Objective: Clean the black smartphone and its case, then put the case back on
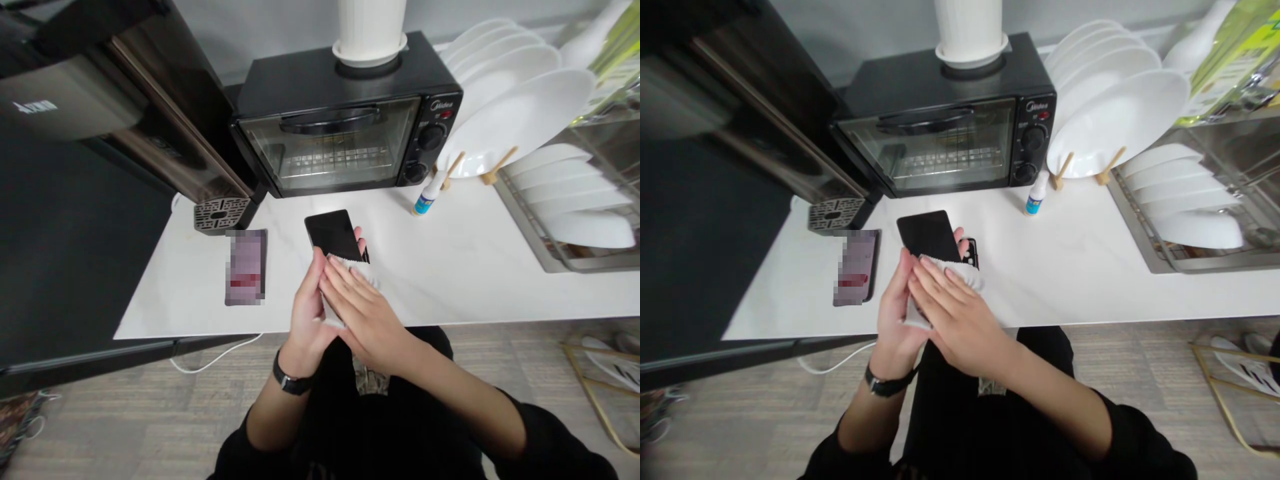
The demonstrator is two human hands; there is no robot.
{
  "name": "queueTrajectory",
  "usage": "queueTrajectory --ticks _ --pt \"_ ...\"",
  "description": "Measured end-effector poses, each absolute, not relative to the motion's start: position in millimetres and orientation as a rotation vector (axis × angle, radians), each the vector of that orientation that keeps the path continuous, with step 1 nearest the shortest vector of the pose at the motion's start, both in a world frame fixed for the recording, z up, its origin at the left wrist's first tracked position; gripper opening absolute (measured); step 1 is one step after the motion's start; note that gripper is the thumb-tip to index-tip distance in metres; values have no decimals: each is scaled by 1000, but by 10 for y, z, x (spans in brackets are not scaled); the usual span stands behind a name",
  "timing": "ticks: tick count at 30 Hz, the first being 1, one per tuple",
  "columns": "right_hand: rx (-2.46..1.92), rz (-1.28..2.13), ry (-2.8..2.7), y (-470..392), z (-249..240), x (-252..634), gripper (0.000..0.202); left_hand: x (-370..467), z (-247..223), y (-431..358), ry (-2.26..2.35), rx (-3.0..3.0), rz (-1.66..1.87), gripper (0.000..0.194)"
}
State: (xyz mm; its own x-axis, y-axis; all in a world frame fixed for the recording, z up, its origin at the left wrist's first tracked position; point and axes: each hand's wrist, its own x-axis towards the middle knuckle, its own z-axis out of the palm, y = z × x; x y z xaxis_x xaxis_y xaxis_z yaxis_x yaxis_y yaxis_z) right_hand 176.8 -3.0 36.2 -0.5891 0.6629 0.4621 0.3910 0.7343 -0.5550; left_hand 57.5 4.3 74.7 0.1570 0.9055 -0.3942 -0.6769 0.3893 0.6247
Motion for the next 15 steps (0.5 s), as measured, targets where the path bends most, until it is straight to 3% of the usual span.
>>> queueTrajectory --ticks 4,9,12,15 --pt "-666 695 -1921 -110 272 1855 56 395 788 25 794 476 1165 44" --pt "-1060 725 -1448 369 481 2279 31 77 718 -123 1151 864 1026 43" --pt "-1109 753 -1865 896 578 2494 26 -136 693 -150 1284 1218 756 37" --pt "-972 736 -2395 1321 503 2497 38 -197 688 -117 1481 1523 528 37"
